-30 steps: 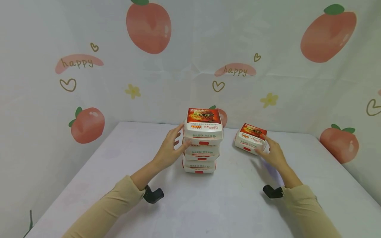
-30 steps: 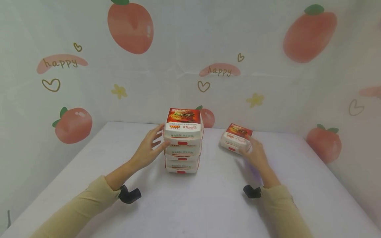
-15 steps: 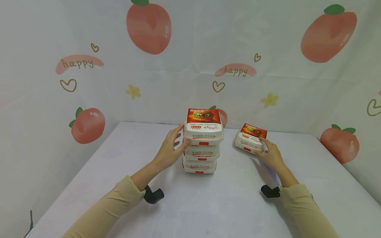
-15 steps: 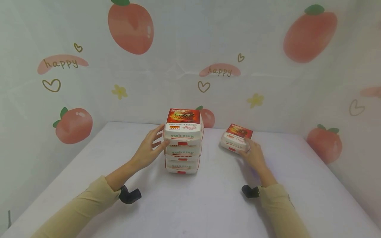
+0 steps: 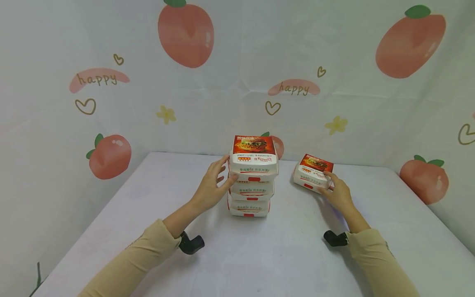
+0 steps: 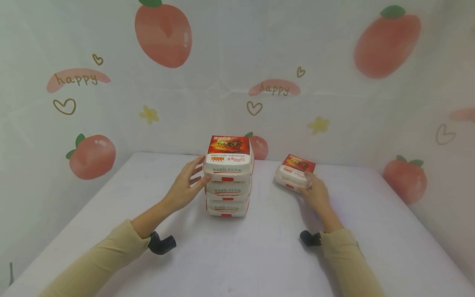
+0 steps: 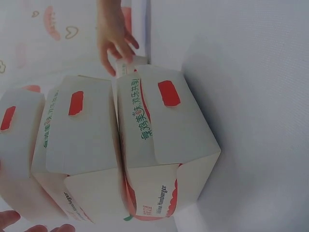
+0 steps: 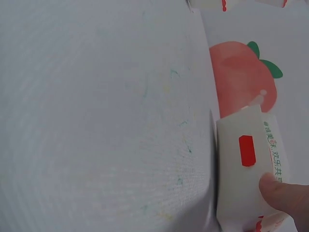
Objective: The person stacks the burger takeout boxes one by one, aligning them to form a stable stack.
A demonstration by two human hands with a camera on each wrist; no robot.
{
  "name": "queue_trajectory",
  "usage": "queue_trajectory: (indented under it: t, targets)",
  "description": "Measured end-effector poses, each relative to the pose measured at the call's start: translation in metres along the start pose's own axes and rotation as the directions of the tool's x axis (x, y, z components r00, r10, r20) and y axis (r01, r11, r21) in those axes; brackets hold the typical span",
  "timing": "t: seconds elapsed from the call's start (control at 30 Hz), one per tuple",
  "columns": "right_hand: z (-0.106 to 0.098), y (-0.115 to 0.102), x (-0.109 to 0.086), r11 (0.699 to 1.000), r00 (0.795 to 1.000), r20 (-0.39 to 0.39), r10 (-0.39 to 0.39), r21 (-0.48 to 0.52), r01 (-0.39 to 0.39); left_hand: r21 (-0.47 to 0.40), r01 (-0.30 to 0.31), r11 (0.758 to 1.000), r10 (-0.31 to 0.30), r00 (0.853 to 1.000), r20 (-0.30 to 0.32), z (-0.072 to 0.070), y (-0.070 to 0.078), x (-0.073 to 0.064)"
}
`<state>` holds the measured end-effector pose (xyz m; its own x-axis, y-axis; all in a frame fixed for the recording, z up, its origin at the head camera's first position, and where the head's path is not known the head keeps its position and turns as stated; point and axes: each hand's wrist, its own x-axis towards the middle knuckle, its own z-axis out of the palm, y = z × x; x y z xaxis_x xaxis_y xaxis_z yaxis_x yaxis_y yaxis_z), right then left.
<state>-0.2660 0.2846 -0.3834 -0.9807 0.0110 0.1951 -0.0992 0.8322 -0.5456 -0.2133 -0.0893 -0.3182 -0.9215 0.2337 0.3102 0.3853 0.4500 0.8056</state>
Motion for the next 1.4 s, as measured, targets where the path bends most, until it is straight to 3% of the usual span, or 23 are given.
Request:
queue_trajectory:
  t: [0.43,0.87,1.4]
  targets:
    - [-0.009,-0.008,-0.008,1.0,1.0,-0.029,0.006,0.024,-0.005,0.005,-0.01,1.0,0.01,1.0,0.002,0.0,-0.002,0.001]
    - [-0.026,-0.018,-0.007,0.998,0.994,-0.105,-0.028,0.051,0.034,0.0,-0.01,1.0,0.01,1.0,0.006,-0.001,0.0,0.001]
    - [-0.051,-0.044,-0.017,0.992,0.987,-0.146,-0.062,0.1,0.077,-0.011,0.002,1.0,-0.002,1.0,0.005,-0.002,0.002,-0.001]
